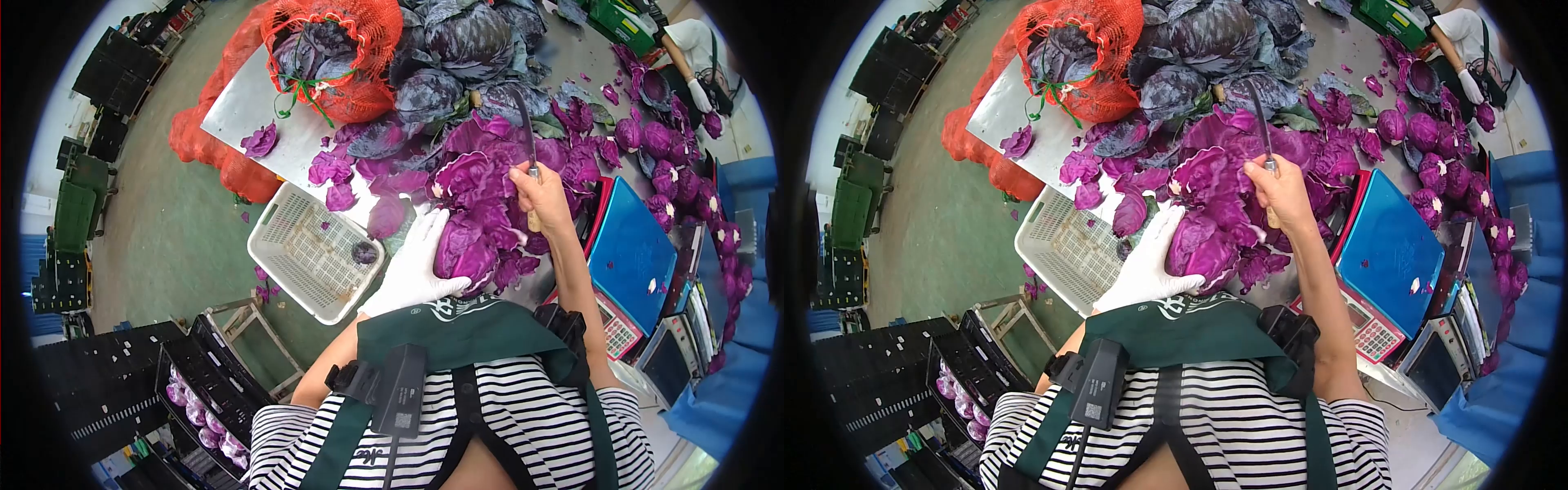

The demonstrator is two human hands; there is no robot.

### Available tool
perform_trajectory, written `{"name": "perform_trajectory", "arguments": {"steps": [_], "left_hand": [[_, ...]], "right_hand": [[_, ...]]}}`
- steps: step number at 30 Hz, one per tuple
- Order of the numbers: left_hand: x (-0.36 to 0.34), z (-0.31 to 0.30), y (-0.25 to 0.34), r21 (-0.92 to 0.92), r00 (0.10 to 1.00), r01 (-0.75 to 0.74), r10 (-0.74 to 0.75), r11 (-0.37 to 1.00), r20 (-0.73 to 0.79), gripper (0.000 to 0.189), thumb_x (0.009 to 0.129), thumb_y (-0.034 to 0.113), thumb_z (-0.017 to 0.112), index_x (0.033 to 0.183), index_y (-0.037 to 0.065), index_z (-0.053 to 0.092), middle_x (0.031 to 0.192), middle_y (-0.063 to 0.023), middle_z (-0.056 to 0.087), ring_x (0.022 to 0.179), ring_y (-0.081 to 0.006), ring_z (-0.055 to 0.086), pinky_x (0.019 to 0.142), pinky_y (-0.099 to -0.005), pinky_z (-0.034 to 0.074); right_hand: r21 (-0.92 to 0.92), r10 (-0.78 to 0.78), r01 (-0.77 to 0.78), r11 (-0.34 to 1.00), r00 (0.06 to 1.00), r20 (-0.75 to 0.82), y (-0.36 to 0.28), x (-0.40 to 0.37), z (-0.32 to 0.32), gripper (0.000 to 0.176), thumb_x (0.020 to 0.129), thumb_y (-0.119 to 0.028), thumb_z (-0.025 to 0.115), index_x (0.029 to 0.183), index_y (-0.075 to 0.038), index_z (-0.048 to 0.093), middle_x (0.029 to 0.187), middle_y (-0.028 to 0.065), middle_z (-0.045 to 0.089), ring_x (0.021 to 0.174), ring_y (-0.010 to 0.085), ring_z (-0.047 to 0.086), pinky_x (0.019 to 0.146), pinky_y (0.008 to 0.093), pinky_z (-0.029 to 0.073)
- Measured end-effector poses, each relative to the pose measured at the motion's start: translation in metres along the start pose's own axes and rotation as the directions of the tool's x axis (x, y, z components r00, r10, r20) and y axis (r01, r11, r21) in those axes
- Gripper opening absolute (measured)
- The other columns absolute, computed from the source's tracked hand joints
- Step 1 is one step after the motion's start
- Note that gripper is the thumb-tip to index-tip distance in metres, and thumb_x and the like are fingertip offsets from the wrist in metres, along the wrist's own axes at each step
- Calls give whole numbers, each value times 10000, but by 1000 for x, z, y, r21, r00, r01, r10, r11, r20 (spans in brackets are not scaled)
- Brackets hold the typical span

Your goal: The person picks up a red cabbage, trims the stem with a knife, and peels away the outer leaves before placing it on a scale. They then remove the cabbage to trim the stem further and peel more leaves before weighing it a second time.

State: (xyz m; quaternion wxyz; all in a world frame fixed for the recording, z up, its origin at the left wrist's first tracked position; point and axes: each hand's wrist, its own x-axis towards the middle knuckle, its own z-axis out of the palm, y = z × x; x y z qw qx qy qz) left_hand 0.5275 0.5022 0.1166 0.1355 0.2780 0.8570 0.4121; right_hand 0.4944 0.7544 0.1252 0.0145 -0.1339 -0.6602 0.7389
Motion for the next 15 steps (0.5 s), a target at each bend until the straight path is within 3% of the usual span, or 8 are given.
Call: {"name": "perform_trajectory", "arguments": {"steps": [4, 5, 8, 10, 12, 13, 14, 15], "left_hand": [[-4, -7, 3, 95, 1000, 1, -1, 995, 3, 1037, 587, 426, 825, 1413, 58, 317, 1383, -229, 381, 1312, -377, 351, 1076, -422, 331], [-4, -10, 7, 115, 999, 37, -38, 993, 7, 1043, 569, 445, 827, 1406, 67, 332, 1357, -225, 410, 1280, -380, 388, 1054, -430, 357], [8, -18, 25, 244, 973, 208, -226, 947, 49, 1028, 544, 478, 827, 1378, 83, 375, 1314, -213, 448, 1208, -381, 444, 1017, -436, 389], [15, -20, 21, 241, 979, 173, -194, 955, 65, 1019, 536, 501, 823, 1365, 93, 394, 1305, -212, 451, 1176, -385, 459, 1013, -436, 389], [15, -21, 9, 149, 974, 176, -194, 973, 118, 998, 552, 474, 832, 1357, 77, 395, 1297, -216, 461, 1191, -368, 466, 1026, -427, 382], [11, -19, -5, -86, 986, 137, -128, 987, 105, 935, 604, 402, 837, 1348, 49, 394, 1282, -198, 482, 1205, -310, 476, 1036, -397, 374], [8, -17, -15, -81, 986, 138, -129, 987, 106, 935, 604, 402, 837, 1348, 49, 394, 1282, -198, 482, 1205, -310, 476, 1036, -397, 374], [5, -18, -20, -258, 981, 191, -172, 947, 92, 925, 623, 404, 835, 1341, 27, 390, 1282, -203, 490, 1205, -293, 482, 1030, -390, 377]], "right_hand": [[-157, -133, 96, 983, 960, -244, 11, 1, -23, 174, 853, -165, 674, 810, -21, 587, 572, -23, 489, 454, 46, 409, 420, 220, 311], [-317, -212, 120, 941, 938, -276, 16, 2, -30, 194, 848, -179, 677, 808, -8, 595, 576, -6, 505, 475, 58, 426, 444, 240, 328], [-591, -347, 135, 795, 901, -261, 14, -5, -24, 248, 835, -219, 683, 812, 18, 614, 589, 27, 535, 538, 86, 461, 506, 285, 368], [-567, -321, 131, 813, 914, -250, 12, -9, -23, 253, 843, -226, 677, 830, 18, 615, 586, 14, 521, 546, 76, 450, 501, 278, 365], [-475, -331, 155, 866, 891, -311, 14, -7, -26, 255, 841, -229, 684, 843, 17, 615, 591, 6, 515, 553, 63, 435, 501, 271, 359], [-455, -330, 154, 877, 882, -337, 14, -5, -29, 243, 851, -218, 681, 851, 16, 615, 605, -10, 521, 562, 54, 432, 501, 262, 355], [-414, -348, 193, 890, 873, -342, 11, -5, -31, 231, 864, -206, 672, 851, 18, 613, 619, -22, 529, 568, 50, 439, 506, 248, 361], [-425, -373, 202, 882, 851, -370, 5, -6, -31, 231, 870, -204, 667, 866, 20, 616, 621, -26, 529, 569, 50, 438, 513, 240, 368]]}}
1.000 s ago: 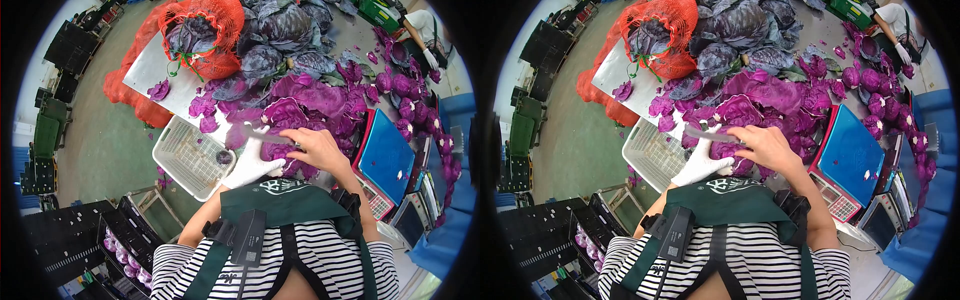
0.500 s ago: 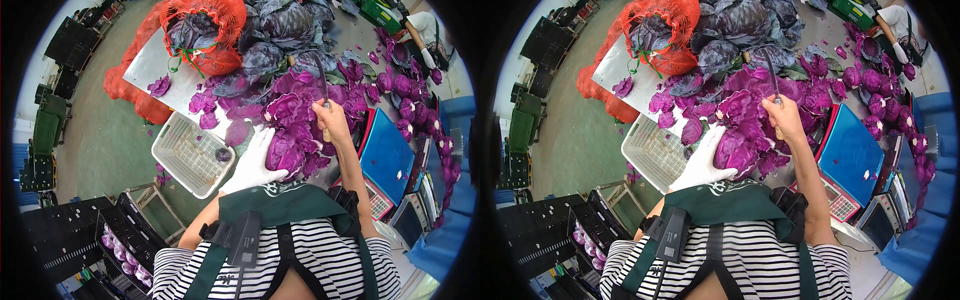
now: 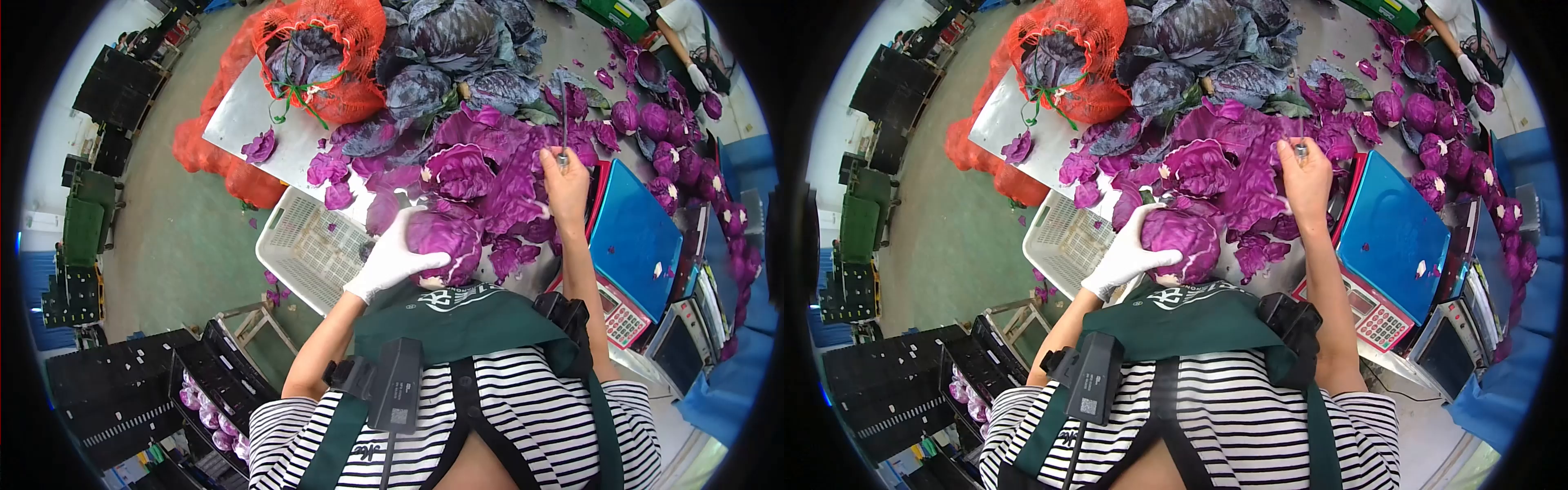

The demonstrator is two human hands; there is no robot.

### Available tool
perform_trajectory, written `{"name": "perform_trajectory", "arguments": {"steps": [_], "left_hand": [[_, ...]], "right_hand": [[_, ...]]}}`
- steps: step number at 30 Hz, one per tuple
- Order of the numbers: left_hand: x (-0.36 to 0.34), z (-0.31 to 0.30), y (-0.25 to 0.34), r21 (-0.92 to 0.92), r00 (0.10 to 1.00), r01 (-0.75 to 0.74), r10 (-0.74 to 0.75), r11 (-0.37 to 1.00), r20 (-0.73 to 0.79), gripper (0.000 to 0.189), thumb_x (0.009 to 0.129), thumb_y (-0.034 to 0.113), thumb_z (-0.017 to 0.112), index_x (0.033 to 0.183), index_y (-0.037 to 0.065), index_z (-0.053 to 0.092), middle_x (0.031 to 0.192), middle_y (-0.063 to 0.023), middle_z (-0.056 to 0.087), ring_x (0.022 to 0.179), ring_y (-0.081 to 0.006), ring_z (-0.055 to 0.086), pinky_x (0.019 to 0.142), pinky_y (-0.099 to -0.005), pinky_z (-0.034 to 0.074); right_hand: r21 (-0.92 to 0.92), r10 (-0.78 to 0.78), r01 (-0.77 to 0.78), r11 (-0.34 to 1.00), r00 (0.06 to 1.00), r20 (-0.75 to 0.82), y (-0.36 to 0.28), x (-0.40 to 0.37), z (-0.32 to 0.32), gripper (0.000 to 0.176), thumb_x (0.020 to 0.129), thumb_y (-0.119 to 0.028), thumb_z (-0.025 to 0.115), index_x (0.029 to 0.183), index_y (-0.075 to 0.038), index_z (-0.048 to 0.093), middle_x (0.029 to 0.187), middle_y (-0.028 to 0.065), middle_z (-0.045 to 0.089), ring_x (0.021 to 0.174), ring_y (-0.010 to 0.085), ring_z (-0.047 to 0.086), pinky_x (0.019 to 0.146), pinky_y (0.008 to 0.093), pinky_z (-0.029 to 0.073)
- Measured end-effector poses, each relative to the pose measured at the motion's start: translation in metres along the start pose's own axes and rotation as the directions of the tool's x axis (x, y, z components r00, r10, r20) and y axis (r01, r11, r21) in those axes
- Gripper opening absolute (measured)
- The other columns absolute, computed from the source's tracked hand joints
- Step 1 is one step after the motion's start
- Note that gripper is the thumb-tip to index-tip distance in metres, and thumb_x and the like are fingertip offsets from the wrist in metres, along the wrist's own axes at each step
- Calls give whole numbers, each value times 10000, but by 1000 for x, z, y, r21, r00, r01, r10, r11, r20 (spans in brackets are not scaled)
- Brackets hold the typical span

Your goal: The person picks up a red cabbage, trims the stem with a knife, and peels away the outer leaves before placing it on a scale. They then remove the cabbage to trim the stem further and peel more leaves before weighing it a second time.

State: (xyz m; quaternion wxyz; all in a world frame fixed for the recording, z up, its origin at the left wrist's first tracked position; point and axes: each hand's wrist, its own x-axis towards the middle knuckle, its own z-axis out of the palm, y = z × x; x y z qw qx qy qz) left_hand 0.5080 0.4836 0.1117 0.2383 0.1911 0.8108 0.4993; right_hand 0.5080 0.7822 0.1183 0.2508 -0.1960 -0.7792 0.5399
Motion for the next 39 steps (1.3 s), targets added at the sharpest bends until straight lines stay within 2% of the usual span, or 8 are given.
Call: {"name": "perform_trajectory", "arguments": {"steps": [5, 7, 9, 15, 18, 21, 34, 39], "left_hand": [[-8, -4, 19, -586, 949, 96, -252, 805, -191, 737, 747, 220, 780, 1324, -16, 387, 1253, -152, 500, 1167, -222, 497, 1002, -345, 404], [3, -8, 17, -662, 945, -82, -152, 745, -289, 685, 790, 184, 739, 1330, -28, 373, 1258, -140, 488, 1156, -207, 493, 987, -332, 406], [11, -9, 29, -620, 892, -141, -173, 772, -418, 671, 797, 189, 733, 1326, -26, 380, 1263, -140, 486, 1150, -207, 498, 979, -333, 409], [32, 0, 39, -763, 945, -23, -235, 646, -228, 853, 830, 375, 694, 1412, -31, 222, 1332, -169, 431, 1203, -235, 462, 987, -361, 400], [40, 14, 19, -766, 896, 178, -424, 618, -133, 900, 824, 435, 671, 1461, 88, 139, 1456, -144, 311, 1348, -321, 299, 1045, -574, 263], [41, 24, 13, -800, 871, 195, -475, 567, -124, 908, 817, 451, 675, 1461, 94, 145, 1452, -145, 318, 1356, -331, 284, 1044, -593, 234], [43, 23, 8, -758, 891, 190, -433, 624, -133, 758, 817, 460, 680, 1362, 104, 292, 1370, -136, 393, 1285, -307, 364, 1011, -523, 311], [43, 22, 11, -757, 903, 173, -409, 630, -134, 1023, 787, 458, 720, 1445, -16, 96, 1404, -188, 330, 1279, -291, 370, 1030, -403, 342]], "right_hand": [[53, -117, 114, 992, 992, 51, -58, -28, 0, 497, 824, -248, 721, 1216, -11, 529, 692, -16, 527, 616, 64, 465, 561, 239, 407], [-59, -95, 119, 991, 945, 314, -67, -48, 3, 649, 774, -287, 761, 1302, -50, 468, 734, 5, 530, 651, 85, 488, 601, 250, 429], [-29, -40, 61, 998, 875, 482, -77, -62, 12, 662, 748, -313, 778, 1290, -68, 487, 735, 22, 528, 662, 103, 496, 638, 256, 441], [-108, -141, 243, 964, 809, 571, -60, -68, 13, 701, 845, -391, 655, 1403, -79, 367, 712, 106, 570, 619, 228, 577, 594, 361, 448], [-220, -156, 344, 913, 793, 589, -50, -78, 14, 724, 877, -371, 610, 1453, -91, 271, 691, 123, 585, 604, 303, 591, 563, 406, 443], [-324, -136, 401, 857, 782, 608, -44, -80, 15, 756, 888, -344, 590, 1474, -79, 193, 668, 136, 592, 589, 347, 588, 549, 435, 443], [-442, -88, 478, 759, 748, 657, -49, -76, 18, 776, 882, -396, 584, 1461, -48, 202, 643, 135, 602, 559, 329, 601, 515, 417, 451], [-528, 4, 415, 741, 783, 622, -43, -80, 29, 733, 889, -305, 589, 1461, -67, 198, 664, 156, 590, 595, 363, 590, 552, 444, 439]]}}
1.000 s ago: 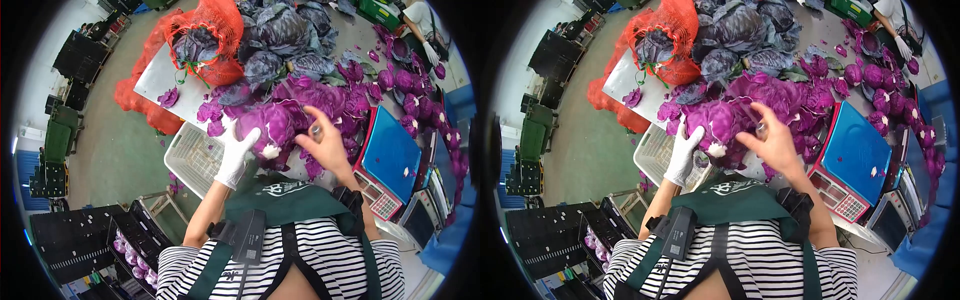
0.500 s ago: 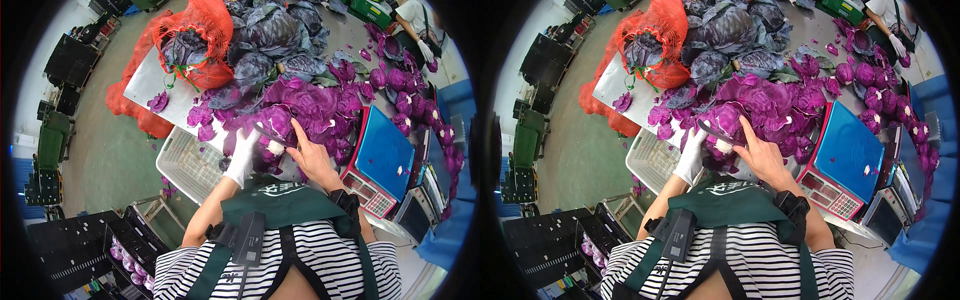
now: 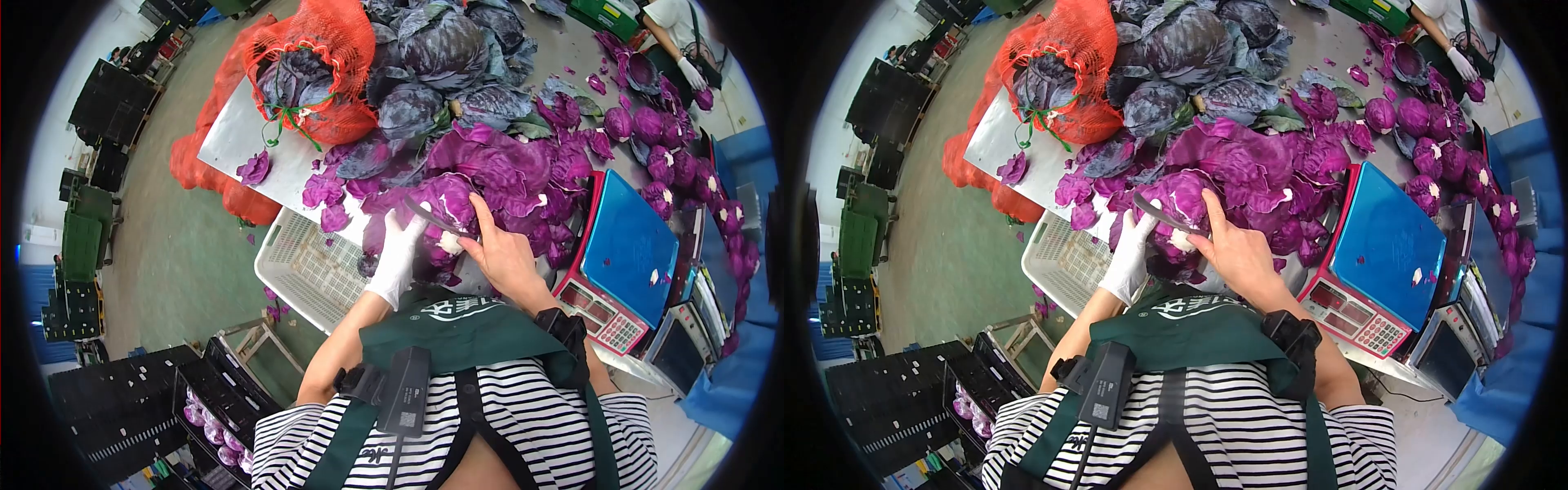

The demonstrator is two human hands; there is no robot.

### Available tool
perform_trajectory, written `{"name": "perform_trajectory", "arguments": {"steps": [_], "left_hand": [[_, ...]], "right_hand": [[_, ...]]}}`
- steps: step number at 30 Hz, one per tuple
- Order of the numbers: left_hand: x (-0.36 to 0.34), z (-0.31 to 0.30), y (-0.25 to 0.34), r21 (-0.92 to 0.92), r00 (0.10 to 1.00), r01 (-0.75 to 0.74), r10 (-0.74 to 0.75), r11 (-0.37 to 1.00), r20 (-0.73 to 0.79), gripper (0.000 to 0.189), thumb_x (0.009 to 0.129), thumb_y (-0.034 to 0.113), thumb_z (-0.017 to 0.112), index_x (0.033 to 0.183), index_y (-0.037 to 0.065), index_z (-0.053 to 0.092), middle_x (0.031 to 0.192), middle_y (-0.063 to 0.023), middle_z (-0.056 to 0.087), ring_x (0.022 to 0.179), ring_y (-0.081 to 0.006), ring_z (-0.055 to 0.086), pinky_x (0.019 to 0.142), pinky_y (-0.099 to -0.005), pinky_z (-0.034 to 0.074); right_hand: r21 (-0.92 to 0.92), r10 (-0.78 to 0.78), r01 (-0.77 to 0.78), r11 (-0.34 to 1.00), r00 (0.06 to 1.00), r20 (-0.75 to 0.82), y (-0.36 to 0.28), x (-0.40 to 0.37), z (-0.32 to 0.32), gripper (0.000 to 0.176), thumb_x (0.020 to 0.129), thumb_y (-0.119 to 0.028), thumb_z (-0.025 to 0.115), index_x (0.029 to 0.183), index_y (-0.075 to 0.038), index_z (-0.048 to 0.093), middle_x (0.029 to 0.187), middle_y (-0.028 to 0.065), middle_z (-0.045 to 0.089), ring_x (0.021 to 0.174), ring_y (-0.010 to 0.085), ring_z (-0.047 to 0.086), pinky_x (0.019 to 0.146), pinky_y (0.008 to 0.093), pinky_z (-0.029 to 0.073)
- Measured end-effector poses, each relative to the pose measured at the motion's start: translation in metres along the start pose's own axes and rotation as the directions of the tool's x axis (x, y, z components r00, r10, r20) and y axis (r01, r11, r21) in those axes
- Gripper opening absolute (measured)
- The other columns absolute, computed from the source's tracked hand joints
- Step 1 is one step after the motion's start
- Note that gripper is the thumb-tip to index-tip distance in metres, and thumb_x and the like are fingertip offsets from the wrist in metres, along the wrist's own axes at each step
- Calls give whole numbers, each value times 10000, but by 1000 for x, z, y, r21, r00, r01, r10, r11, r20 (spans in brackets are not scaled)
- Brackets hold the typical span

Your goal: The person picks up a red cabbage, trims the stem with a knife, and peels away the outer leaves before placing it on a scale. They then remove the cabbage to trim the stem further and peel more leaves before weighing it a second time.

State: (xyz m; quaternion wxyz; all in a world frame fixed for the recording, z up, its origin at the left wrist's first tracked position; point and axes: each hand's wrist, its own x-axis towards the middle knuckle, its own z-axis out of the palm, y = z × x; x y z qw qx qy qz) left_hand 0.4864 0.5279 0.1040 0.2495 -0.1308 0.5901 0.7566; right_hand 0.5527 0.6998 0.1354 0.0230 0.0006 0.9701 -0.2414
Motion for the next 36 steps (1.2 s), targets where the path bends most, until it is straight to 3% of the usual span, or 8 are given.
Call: {"name": "perform_trajectory", "arguments": {"steps": [3, 5, 10, 13, 24, 28, 32, 36], "left_hand": [[-3, 3, 5, -35, 998, 46, -48, 998, -42, 1026, 781, 448, 729, 1444, -15, 99, 1403, -211, 321, 1282, -297, 368, 1038, -406, 338], [-2, 0, 1, -12, 998, 38, -38, 999, -40, 1022, 779, 443, 732, 1442, -15, 103, 1403, -221, 317, 1280, -300, 371, 1039, -406, 341], [-15, 15, 12, 21, 997, -31, 32, 999, -66, 966, 812, 398, 702, 1441, -31, 108, 1391, -197, 362, 1255, -290, 419, 1031, -424, 364], [-25, 17, 22, 187, 991, -119, 105, 975, 87, 884, 832, 336, 699, 1414, -31, 145, 1291, -178, 433, 1186, -246, 457, 988, -348, 399], [3, 13, -32, 215, 952, -280, 299, 936, -61, 937, 751, 502, 734, 1362, -43, 278, 1325, -253, 423, 1230, -300, 456, 1038, -368, 356], [-7, 16, -24, 280, 943, -305, 330, 910, -46, 806, 783, 339, 758, 1339, -26, 302, 1258, -193, 473, 1167, -234, 490, 987, -357, 412], [-30, 18, 2, 208, 942, -331, 336, 920, 13, 729, 820, 286, 717, 1312, -23, 278, 1104, -124, 574, 978, -185, 576, 832, -310, 495], [-17, 19, -27, 292, 917, -368, 397, 883, -44, 836, 734, 265, 794, 1328, -44, 293, 1256, -208, 425, 1163, -271, 461, 991, -366, 388]], "right_hand": [[163, -97, 126, 979, 980, -176, 13, 1, 8, 637, 910, -348, 571, 1413, -52, 317, 604, 96, 575, 509, 250, 582, 498, 377, 440], [806, 131, -38, 591, 990, -49, 24, 6, 5, 462, 943, -274, 534, 1340, -56, 443, 594, 57, 530, 513, 156, 531, 505, 335, 416], [373, -5, 92, 923, 973, -229, 0, 3, -20, 506, 834, -319, 664, 1245, -64, 517, 688, 102, 595, 603, 249, 595, 581, 362, 456], [218, -21, 70, 973, 975, -219, -11, 0, -26, 602, 747, -305, 739, 1250, -62, 514, 1171, 192, 595, 1034, 323, 605, 831, 377, 493], [122, -32, 53, 991, 985, -169, -9, 7, -25, 521, 658, -109, 692, 1122, -25, 472, 995, 164, 494, 914, 357, 573, 749, 437, 474], [128, -84, 105, 986, 983, -163, -2, 4, -22, 545, 657, -110, 687, 1149, -22, 470, 1023, 173, 507, 932, 362, 568, 769, 429, 475], [365, -74, 144, 920, 977, -198, 12, 9, -22, 609, 721, -302, 761, 1171, 25, 514, 1126, 202, 561, 1041, 349, 561, 874, 400, 455], [237, 101, -69, 969, 987, -127, 5, 6, -22, 557, 732, -376, 745, 1075, 2, 523, 1040, 180, 571, 922, 333, 597, 775, 419, 478]]}}
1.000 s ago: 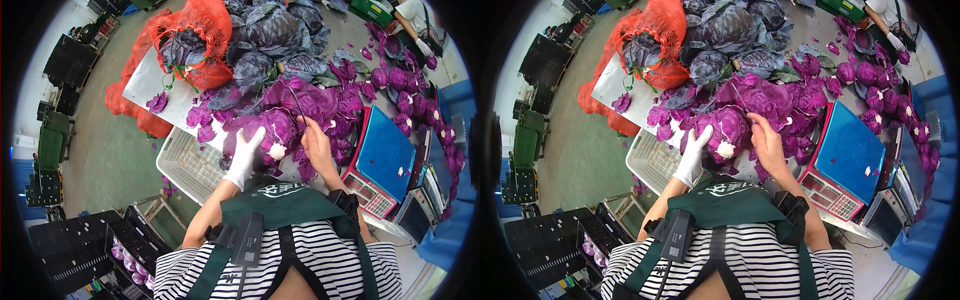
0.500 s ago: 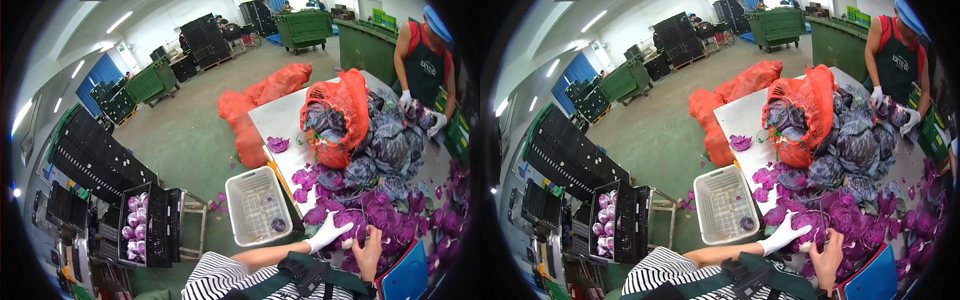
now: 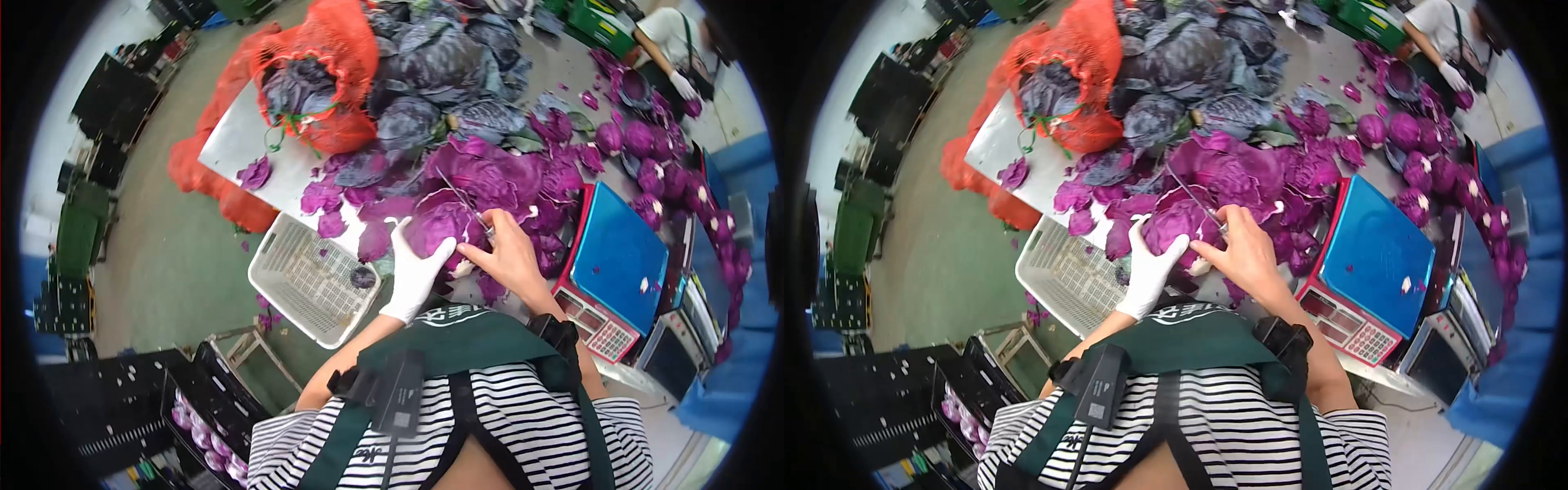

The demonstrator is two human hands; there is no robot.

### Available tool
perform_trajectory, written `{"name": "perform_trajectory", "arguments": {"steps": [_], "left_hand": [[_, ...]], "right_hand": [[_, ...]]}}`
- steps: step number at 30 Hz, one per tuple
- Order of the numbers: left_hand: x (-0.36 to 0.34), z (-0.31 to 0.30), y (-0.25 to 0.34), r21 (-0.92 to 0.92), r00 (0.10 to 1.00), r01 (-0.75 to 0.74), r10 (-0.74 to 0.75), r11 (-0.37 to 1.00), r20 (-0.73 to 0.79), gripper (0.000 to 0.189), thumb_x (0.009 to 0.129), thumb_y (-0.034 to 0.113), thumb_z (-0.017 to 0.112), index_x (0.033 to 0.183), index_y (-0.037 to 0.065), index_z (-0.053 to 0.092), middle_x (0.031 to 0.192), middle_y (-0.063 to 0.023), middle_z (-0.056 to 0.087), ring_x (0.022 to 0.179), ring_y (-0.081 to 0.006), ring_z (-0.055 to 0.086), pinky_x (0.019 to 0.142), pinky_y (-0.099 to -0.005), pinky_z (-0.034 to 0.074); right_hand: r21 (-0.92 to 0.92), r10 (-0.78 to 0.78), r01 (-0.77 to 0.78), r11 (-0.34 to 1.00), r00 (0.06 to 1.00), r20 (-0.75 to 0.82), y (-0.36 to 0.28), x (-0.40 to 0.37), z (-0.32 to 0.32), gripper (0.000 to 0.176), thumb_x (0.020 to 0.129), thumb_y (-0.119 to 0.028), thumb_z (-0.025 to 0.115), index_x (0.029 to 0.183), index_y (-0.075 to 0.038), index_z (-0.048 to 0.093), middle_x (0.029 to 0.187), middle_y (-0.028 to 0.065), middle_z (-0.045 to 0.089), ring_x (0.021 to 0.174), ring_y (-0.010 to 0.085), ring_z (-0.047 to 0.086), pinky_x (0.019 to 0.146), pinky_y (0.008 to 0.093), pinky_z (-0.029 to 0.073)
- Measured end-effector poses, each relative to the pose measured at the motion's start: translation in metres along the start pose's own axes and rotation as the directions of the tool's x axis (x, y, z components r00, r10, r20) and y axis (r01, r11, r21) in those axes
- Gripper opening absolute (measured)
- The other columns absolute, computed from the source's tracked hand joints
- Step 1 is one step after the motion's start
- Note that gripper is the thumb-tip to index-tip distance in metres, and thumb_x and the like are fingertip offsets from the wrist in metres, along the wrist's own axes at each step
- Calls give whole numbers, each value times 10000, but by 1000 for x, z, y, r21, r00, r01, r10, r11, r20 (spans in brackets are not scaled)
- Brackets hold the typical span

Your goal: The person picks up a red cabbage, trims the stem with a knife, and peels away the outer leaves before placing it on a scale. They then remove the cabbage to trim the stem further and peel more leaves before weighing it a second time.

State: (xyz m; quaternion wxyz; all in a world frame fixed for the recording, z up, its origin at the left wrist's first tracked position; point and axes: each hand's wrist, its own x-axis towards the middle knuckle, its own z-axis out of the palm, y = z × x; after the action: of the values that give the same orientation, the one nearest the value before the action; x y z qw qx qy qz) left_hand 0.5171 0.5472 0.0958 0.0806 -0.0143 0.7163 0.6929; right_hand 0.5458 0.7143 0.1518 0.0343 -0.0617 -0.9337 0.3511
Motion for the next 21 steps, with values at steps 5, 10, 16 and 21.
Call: {"name": "perform_trajectory", "arguments": {"steps": [5, 10, 16, 21], "left_hand": [[-6, 1, -6, -21, 998, 53, -53, 998, 25, 875, 723, 263, 802, 1356, -24, 270, 1313, -217, 379, 1244, -280, 391, 1049, -381, 324], [-9, 3, -3, 24, 999, 0, -2, 1000, 53, 883, 714, 266, 809, 1350, -33, 275, 1316, -213, 374, 1245, -286, 385, 1049, -379, 320], [-11, 1, -2, 169, 995, -39, 22, 985, 99, 920, 692, 312, 818, 1349, -44, 280, 1314, -221, 384, 1239, -297, 401, 1042, -378, 336], [5, -16, 45, 475, 963, -119, -16, 872, 270, 834, 685, 356, 806, 1325, -17, 422, 1291, -202, 490, 1200, -275, 493, 1012, -362, 393]], "right_hand": [[42, -52, 54, 998, 998, -37, 10, -5, 1, 476, 749, -312, 709, 1058, 1, 527, 988, 177, 577, 869, 325, 604, 756, 415, 484], [9, 25, -25, 1000, 1000, 10, 5, -4, -6, 441, 731, -252, 684, 1051, 11, 532, 938, 174, 594, 816, 312, 621, 739, 413, 490], [-97, 9, -17, 995, 996, -88, 13, -12, 11, 364, 718, -170, 653, 1016, 12, 548, 913, 190, 621, 771, 343, 633, 697, 429, 494], [-18, 71, -75, 997, 988, -140, 13, -15, 5, 275, 737, -82, 632, 990, 4, 570, 822, 180, 646, 755, 338, 642, 679, 429, 497]]}}
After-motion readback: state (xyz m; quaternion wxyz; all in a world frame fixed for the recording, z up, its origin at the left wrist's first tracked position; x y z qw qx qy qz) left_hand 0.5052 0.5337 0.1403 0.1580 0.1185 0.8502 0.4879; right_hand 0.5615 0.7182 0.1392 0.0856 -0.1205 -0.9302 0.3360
